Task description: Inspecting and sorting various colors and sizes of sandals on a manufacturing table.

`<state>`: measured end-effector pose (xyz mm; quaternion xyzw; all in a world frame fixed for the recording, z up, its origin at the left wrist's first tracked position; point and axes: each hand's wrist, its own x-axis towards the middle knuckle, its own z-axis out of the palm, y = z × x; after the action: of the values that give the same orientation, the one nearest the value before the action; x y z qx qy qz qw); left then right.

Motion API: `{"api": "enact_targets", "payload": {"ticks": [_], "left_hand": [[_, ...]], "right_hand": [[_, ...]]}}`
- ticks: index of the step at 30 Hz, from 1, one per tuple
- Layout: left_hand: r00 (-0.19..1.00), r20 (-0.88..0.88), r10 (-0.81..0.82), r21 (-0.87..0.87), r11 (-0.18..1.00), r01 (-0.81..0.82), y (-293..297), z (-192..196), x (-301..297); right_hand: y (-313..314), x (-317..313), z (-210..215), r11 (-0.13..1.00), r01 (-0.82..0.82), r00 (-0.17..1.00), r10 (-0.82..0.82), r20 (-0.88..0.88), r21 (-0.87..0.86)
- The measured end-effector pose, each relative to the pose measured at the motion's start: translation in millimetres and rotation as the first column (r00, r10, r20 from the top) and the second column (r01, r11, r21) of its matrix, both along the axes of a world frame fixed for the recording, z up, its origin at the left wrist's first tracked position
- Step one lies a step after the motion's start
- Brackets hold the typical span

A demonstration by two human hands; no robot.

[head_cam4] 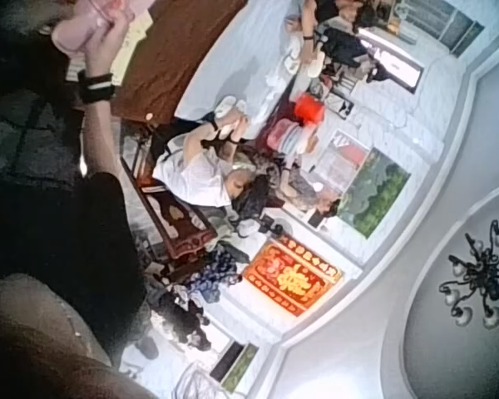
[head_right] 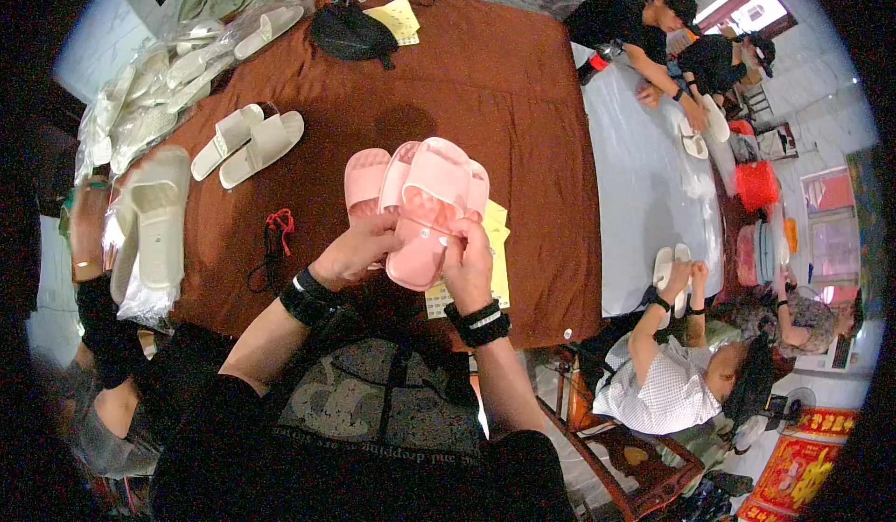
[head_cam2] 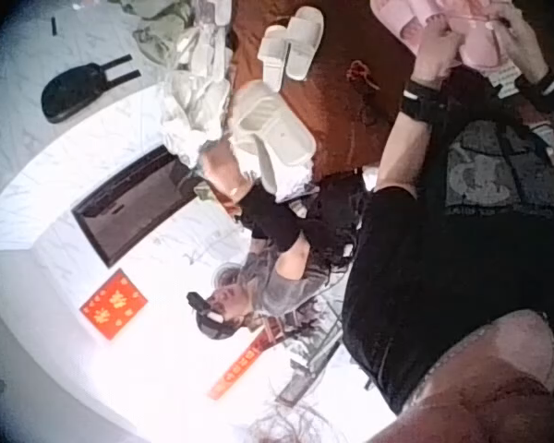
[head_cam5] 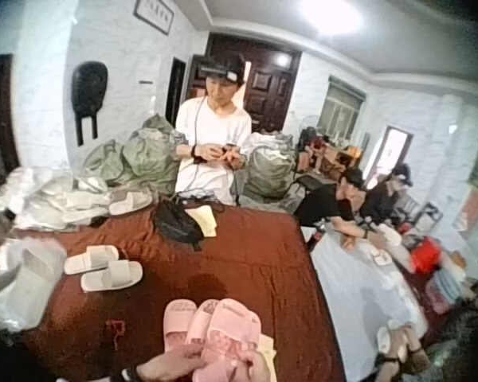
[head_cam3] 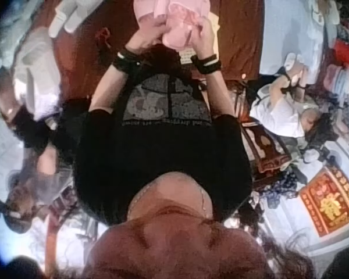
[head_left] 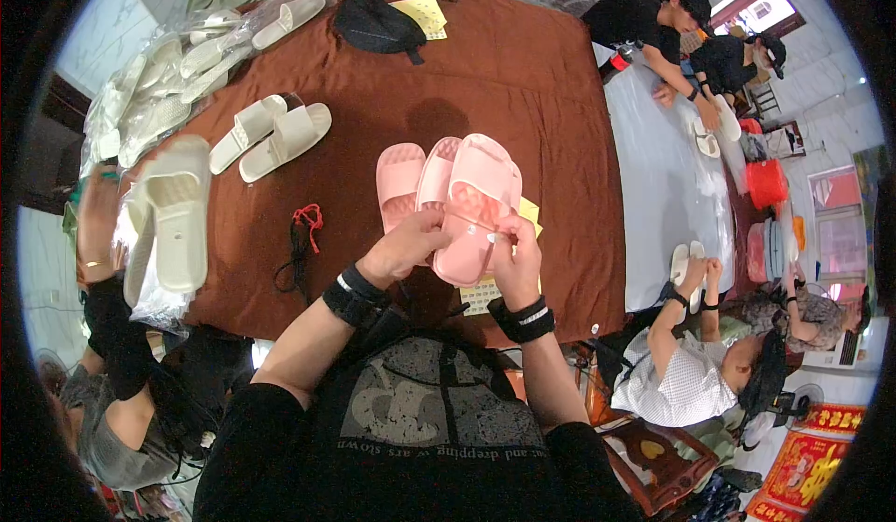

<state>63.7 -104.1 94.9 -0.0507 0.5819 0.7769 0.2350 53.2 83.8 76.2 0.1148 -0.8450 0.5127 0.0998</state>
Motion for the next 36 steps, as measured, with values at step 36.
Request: {"api": "enact_targets", "payload": {"ticks": [36], "left_hand": [[0.994, 0.108, 0.022, 0.192, 0.981, -0.043, -4, -3, 2]], "right_hand": [[1, 27, 14, 0.958, -0.240, 0.961, 0.258, -0.103, 0.156]]}}
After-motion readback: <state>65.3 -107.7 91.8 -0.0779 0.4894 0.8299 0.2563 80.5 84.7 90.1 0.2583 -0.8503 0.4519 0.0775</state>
